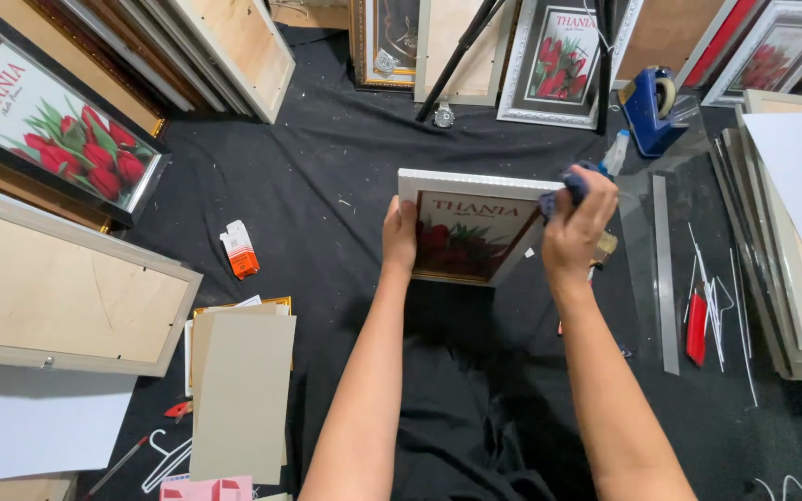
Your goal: Cleaning and finishing the backing of a picture frame using a cloth, brush, and utility knife.
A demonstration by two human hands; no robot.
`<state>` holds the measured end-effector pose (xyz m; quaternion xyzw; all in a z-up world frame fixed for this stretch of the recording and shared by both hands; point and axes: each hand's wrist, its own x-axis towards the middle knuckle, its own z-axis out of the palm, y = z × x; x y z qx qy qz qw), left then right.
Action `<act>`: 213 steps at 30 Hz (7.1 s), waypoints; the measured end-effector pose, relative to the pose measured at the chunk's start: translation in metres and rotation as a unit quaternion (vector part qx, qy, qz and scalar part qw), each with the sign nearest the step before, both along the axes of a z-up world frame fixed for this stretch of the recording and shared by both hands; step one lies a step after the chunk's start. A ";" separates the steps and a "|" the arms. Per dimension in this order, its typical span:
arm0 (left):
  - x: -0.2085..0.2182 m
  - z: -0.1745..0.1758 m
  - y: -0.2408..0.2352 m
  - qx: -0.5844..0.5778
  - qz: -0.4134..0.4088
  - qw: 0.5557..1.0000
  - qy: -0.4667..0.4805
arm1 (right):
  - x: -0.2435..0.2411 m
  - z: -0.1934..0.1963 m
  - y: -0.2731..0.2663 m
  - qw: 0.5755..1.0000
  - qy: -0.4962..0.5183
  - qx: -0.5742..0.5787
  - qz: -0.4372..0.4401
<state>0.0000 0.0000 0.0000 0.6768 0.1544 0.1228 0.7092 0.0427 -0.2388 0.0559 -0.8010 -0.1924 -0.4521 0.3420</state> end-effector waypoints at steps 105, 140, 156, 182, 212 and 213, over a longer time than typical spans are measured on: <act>0.013 -0.091 -0.081 0.680 -0.002 0.671 -0.295 | -0.015 -0.138 -0.098 0.919 0.298 -0.210 -0.149; 0.022 -0.059 -0.255 0.580 0.069 0.727 -0.360 | -0.016 -0.197 -0.144 0.849 0.518 0.104 0.014; 0.027 -0.073 -0.251 0.610 0.065 0.703 -0.360 | -0.029 -0.182 -0.135 0.875 0.476 0.084 0.025; 0.030 -0.083 -0.210 0.606 0.036 0.696 -0.383 | -0.029 -0.199 -0.132 0.879 0.467 0.095 -0.011; 0.031 -0.080 -0.111 0.640 0.115 0.693 -0.310 | -0.027 -0.187 -0.134 0.888 0.451 0.089 -0.016; 0.041 -0.086 -0.107 0.642 0.105 0.685 -0.328 | -0.025 -0.185 -0.134 0.887 0.452 0.089 -0.016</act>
